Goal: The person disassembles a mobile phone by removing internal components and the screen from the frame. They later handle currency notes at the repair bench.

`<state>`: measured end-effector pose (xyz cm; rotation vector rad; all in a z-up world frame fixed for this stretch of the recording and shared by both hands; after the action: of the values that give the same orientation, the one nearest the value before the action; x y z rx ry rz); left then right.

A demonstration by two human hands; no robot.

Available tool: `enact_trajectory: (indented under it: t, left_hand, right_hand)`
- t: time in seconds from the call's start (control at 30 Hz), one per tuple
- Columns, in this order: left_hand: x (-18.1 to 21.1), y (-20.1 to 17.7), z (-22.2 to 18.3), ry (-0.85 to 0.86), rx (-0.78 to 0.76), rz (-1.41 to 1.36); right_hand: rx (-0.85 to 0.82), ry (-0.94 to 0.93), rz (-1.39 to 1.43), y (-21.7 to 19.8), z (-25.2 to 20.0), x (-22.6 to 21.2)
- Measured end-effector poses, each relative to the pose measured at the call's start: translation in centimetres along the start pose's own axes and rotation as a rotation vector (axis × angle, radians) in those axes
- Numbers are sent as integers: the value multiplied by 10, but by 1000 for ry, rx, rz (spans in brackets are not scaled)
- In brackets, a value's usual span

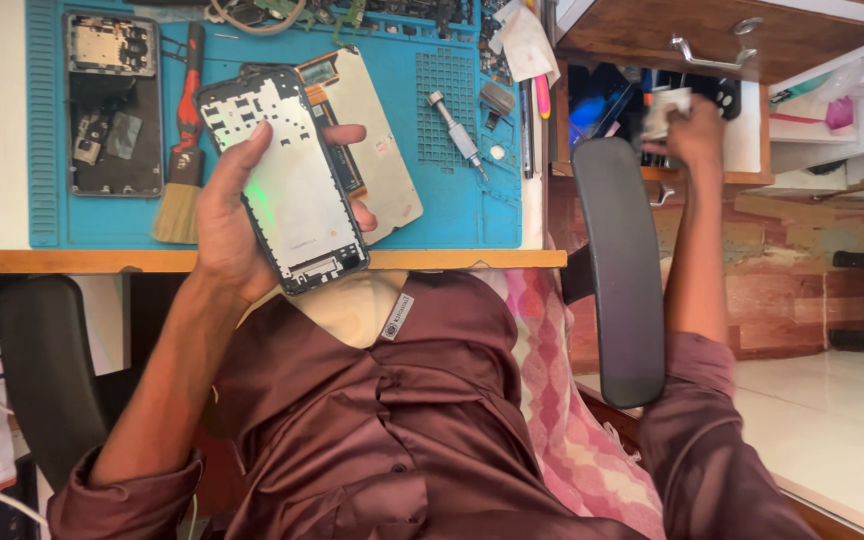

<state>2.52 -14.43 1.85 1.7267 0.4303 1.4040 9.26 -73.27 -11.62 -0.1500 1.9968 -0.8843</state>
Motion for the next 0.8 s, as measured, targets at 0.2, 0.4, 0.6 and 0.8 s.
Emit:
enact_trajectory:
  t: [0.2,0.4,0.6,0.8]
  left_hand:
    - [0,2,0,11,-6,16]
    - [0,2,1,5,-2,23]
    - [0,4,1,6,-5,40]
    - [0,4,1,4,-7,48]
  right_hand:
    - [72,162,-103,-15,-5,4]
    - [47,-124,-497,14,-8,-11]
    - [-64,-265,-431,39,2,-13]
    - [-88,-321,-391,58,7,-30]
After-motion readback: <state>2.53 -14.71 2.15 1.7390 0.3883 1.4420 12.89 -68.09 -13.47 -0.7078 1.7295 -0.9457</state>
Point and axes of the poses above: each hand's wrist, its own z-axis towards the middle knuckle, its own y-axis out of the palm, x = y × z, the point moved 7 cm from there along z, towards the middle knuckle, and after that the axes turned 10 degrees about y, right-handed, at the moved point
